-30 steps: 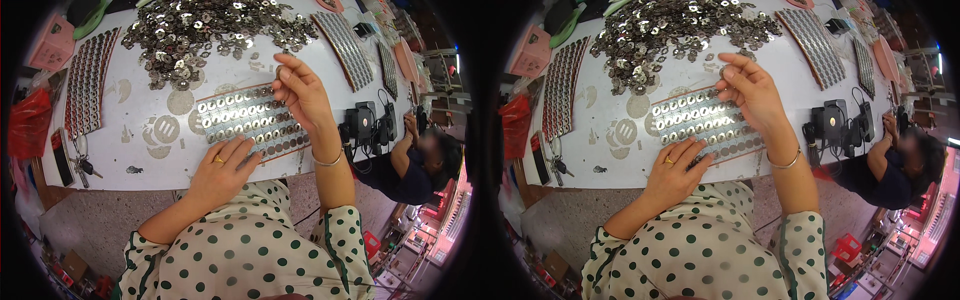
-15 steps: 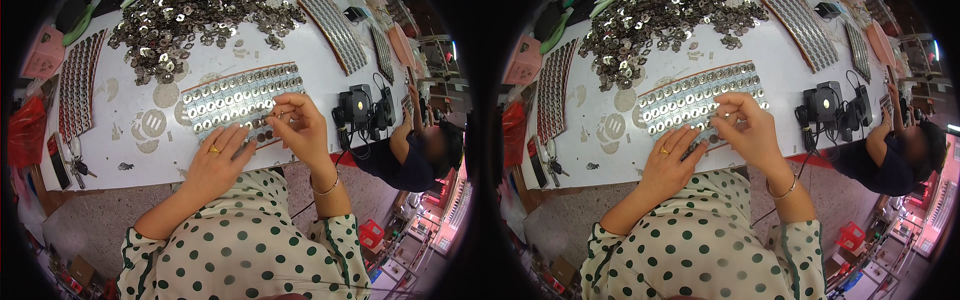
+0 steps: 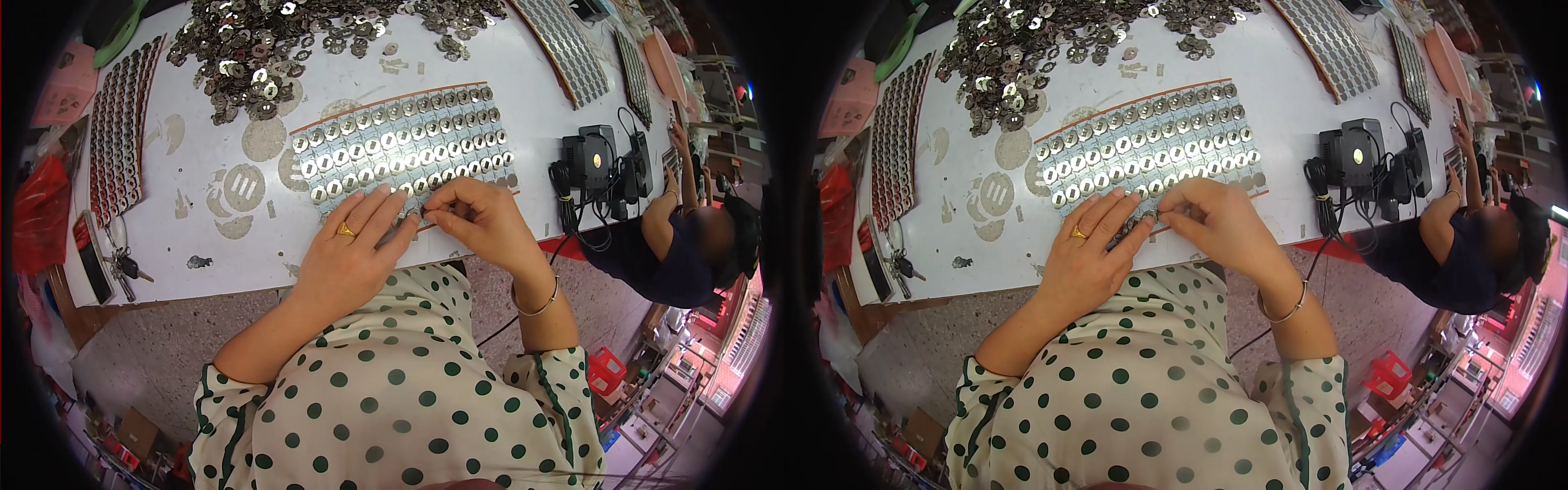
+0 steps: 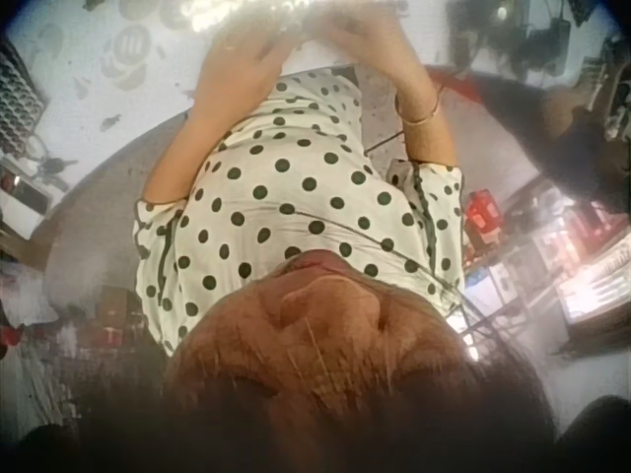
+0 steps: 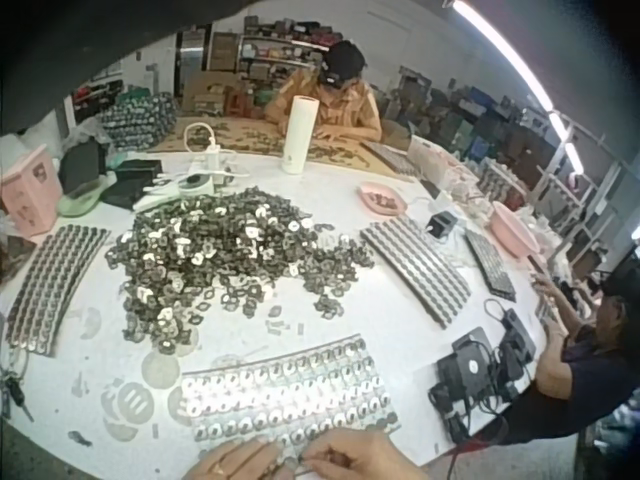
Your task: The person picks up small metal pieces from a pile and places them one by one onto a grid sheet by hand.
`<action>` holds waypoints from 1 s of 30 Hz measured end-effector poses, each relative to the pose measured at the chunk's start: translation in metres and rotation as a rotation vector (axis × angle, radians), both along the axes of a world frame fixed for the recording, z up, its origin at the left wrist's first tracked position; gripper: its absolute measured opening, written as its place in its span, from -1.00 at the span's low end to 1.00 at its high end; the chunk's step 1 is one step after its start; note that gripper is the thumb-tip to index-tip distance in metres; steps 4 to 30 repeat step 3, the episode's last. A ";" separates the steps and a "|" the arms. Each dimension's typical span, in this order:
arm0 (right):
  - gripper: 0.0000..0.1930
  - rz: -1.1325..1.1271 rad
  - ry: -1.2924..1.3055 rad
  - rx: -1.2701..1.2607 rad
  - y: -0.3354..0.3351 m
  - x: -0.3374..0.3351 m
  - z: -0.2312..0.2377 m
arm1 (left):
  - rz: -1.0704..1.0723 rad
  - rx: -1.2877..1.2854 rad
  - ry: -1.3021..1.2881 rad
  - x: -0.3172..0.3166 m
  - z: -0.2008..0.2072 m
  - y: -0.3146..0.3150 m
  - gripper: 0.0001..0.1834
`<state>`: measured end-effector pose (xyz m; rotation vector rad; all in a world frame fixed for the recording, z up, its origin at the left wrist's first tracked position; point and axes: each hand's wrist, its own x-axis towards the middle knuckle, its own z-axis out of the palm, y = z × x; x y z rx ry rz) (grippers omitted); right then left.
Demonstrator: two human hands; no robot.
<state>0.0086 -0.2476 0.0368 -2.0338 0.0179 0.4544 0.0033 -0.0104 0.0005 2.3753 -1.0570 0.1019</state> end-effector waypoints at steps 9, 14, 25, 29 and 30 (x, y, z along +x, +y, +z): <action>-0.88 0.019 0.014 -0.005 -0.002 0.002 0.000 | -0.005 -0.004 0.013 -0.001 -0.001 0.001 -0.46; -0.88 0.019 0.014 -0.005 -0.002 0.002 0.000 | -0.005 -0.004 0.013 -0.001 -0.001 0.001 -0.46; -0.88 0.019 0.014 -0.005 -0.002 0.002 0.000 | -0.005 -0.004 0.013 -0.001 -0.001 0.001 -0.46; -0.88 0.019 0.014 -0.005 -0.002 0.002 0.000 | -0.005 -0.004 0.013 -0.001 -0.001 0.001 -0.46; -0.88 0.019 0.014 -0.005 -0.002 0.002 0.000 | -0.005 -0.004 0.013 -0.001 -0.001 0.001 -0.46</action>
